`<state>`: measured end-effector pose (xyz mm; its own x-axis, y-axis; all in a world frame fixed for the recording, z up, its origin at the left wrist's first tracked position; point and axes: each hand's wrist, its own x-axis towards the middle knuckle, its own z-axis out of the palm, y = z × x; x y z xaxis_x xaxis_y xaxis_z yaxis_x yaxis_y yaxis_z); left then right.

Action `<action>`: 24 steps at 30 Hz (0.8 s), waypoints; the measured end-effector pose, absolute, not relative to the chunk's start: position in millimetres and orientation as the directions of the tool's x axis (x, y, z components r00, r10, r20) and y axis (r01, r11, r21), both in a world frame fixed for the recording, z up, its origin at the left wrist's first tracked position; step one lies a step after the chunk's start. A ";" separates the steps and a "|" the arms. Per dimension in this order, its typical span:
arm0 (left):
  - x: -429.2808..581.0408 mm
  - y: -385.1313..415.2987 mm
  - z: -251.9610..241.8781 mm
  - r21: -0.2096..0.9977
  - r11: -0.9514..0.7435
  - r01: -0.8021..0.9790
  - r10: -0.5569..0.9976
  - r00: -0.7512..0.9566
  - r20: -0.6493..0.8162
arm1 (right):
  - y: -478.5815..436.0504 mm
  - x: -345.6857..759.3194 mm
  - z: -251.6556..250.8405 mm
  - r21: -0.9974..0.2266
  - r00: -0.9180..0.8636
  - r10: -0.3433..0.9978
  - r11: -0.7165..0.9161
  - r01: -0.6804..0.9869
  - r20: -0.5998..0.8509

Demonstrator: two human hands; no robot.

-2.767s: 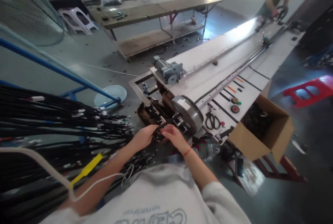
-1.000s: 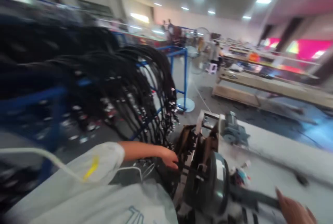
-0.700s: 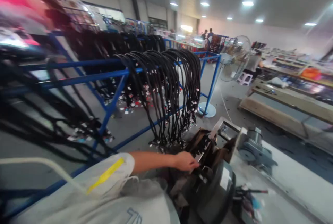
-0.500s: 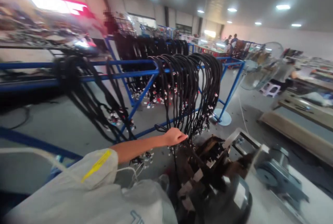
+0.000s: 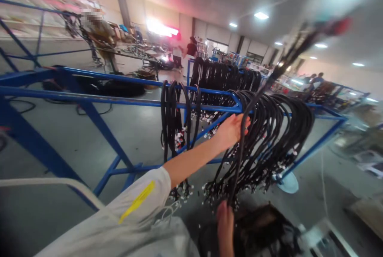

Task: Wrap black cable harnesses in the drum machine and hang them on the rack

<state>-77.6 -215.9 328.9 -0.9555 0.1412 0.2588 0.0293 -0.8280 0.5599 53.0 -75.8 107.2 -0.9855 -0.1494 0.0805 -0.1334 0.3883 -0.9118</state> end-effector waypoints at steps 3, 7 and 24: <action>-71.1 -276.4 326.1 0.628 -0.732 0.264 -0.024 -0.931 0.363 | -64.0 -26.7 167.4 -0.954 -0.976 0.117 0.262 -0.148 0.183; -23.5 -332.4 264.0 0.810 -0.512 0.286 0.073 -0.925 0.373 | -63.0 -137.5 250.5 -0.947 -0.902 0.308 0.197 -0.252 0.304; 31.2 -424.8 222.2 0.938 -0.284 0.201 0.071 -0.971 0.229 | -272.2 -123.9 286.7 -0.887 -0.835 -0.344 0.009 -0.461 0.430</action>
